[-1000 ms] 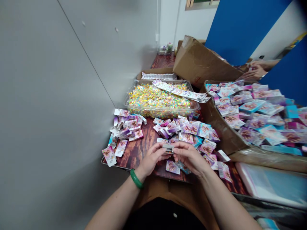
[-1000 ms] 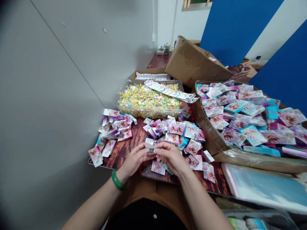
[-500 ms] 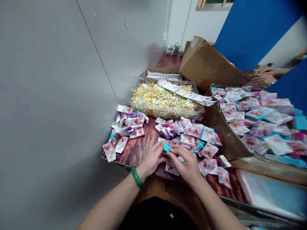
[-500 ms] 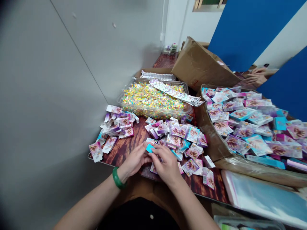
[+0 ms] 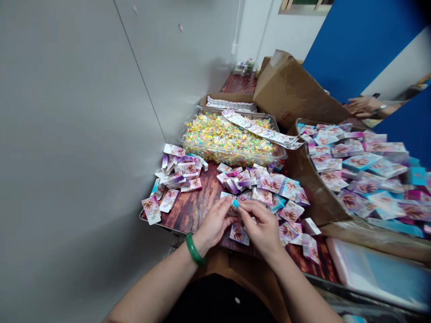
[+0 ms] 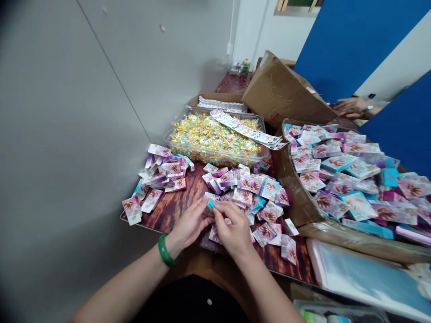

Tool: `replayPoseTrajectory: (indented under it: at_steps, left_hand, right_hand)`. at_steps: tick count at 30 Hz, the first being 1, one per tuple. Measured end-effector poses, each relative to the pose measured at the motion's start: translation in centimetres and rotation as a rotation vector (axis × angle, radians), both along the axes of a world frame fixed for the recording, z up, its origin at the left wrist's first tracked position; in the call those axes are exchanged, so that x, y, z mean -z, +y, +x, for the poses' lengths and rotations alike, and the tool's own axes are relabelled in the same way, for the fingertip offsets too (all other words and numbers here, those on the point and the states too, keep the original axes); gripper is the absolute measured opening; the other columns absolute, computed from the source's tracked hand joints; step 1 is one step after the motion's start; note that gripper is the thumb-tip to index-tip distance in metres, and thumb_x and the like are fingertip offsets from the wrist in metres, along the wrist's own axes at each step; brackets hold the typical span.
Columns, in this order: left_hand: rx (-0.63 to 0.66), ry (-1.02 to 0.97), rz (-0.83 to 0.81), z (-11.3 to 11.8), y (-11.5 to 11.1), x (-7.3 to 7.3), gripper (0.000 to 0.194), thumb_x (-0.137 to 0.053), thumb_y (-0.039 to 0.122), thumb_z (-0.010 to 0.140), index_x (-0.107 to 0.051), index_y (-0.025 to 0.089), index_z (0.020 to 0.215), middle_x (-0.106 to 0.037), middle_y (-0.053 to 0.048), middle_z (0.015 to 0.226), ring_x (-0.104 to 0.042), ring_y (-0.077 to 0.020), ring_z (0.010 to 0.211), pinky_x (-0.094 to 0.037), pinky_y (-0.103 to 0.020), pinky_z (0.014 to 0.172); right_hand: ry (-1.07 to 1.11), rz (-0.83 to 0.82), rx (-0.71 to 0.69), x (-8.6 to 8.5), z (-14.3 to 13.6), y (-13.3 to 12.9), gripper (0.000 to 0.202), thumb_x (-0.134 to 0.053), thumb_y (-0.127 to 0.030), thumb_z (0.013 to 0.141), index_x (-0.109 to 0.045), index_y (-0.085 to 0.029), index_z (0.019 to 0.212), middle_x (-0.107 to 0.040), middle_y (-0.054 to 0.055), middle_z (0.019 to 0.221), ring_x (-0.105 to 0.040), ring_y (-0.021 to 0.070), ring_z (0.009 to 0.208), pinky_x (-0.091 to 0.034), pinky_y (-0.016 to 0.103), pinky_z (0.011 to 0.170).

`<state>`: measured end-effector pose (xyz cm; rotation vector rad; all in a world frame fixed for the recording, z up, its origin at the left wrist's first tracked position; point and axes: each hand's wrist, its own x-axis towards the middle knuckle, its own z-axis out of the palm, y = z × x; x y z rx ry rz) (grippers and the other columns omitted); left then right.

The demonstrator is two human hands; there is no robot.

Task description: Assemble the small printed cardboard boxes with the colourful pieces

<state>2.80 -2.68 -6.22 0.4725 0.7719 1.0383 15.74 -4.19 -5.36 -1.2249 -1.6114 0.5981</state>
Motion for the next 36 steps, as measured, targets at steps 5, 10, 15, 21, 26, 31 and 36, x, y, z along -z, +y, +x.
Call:
replayPoseTrajectory:
  at_steps: [5, 10, 15, 21, 26, 31, 36]
  left_hand:
    - [-0.026, -0.008, -0.022, 0.2, 0.1, -0.6, 0.032, -0.070, 0.043, 0.072, -0.064, 0.016, 0.088, -0.063, -0.004, 0.090, -0.057, -0.0161, 0.088, -0.044, -0.023, 0.069]
    - [0.004, 0.013, 0.023, 0.4, 0.5, -1.3, 0.032, -0.072, 0.043, 0.070, -0.064, 0.016, 0.086, -0.062, -0.002, 0.082, -0.055, -0.0113, 0.076, -0.042, -0.021, 0.066]
    - [0.023, 0.054, 0.011, 0.5, 0.5, -1.1, 0.035, -0.070, 0.044, 0.072, -0.063, 0.016, 0.090, -0.061, -0.003, 0.089, -0.056, -0.0104, 0.076, -0.045, -0.020, 0.065]
    - [0.174, 0.269, 0.069, -0.7, 0.8, -2.0, 0.057, -0.052, 0.063, 0.078, -0.047, 0.024, 0.119, -0.055, -0.009, 0.111, -0.063, -0.0148, 0.067, -0.050, -0.028, 0.056]
    - [0.017, 0.443, 0.116, -2.4, 1.7, -2.2, 0.051, -0.052, 0.060, 0.079, -0.050, 0.021, 0.111, -0.055, -0.008, 0.109, -0.062, -0.0141, 0.073, -0.045, -0.022, 0.055]
    - [0.049, 0.534, 0.177, -2.9, 2.3, -1.0, 0.041, -0.058, 0.050, 0.079, -0.052, 0.020, 0.108, -0.057, -0.002, 0.088, -0.059, -0.0144, 0.075, -0.043, -0.022, 0.059]
    - [0.077, 0.543, 0.204, -3.2, 2.8, -0.4, 0.037, -0.060, 0.047, 0.079, -0.055, 0.018, 0.101, -0.059, -0.003, 0.087, -0.059, -0.0149, 0.075, -0.043, -0.023, 0.061]
  right_hand:
    - [-0.152, 0.145, -0.007, 0.8, -0.1, -0.5, 0.029, -0.054, -0.015, 0.083, -0.067, -0.026, 0.106, -0.068, 0.009, 0.101, -0.062, 0.0236, 0.097, -0.050, 0.040, 0.086]
    - [-0.221, 0.158, -0.058, 1.2, 0.5, -0.2, 0.051, -0.048, -0.011, 0.087, -0.048, -0.030, 0.134, -0.062, 0.009, 0.112, -0.059, 0.0216, 0.101, -0.048, 0.038, 0.087]
    - [-0.346, 0.193, -0.079, 1.6, 0.9, -0.1, 0.049, -0.051, -0.014, 0.086, -0.049, -0.028, 0.133, -0.063, 0.010, 0.106, -0.059, 0.0230, 0.097, -0.050, 0.038, 0.081]
    - [-0.153, -0.033, 0.128, -2.3, 2.9, 2.2, 0.034, -0.052, -0.034, 0.088, -0.063, -0.019, 0.117, -0.069, 0.009, 0.101, -0.064, 0.0215, 0.089, -0.051, 0.034, 0.077]
    - [-0.612, -0.066, 0.380, -6.9, 8.5, 9.4, 0.040, -0.051, -0.046, 0.084, -0.070, -0.016, 0.102, -0.066, 0.013, 0.104, -0.062, 0.0270, 0.095, -0.047, 0.037, 0.081]
    - [-0.955, -0.175, 0.441, -8.4, 11.1, 19.6, 0.038, -0.052, -0.032, 0.084, -0.063, -0.012, 0.114, -0.061, 0.017, 0.115, -0.054, 0.0277, 0.110, -0.040, 0.034, 0.091]
    - [-1.024, -0.349, 0.362, -8.2, 11.1, 25.8, 0.041, -0.073, -0.032, 0.065, -0.069, -0.007, 0.097, -0.066, 0.019, 0.103, -0.060, 0.0290, 0.096, -0.044, 0.032, 0.079]
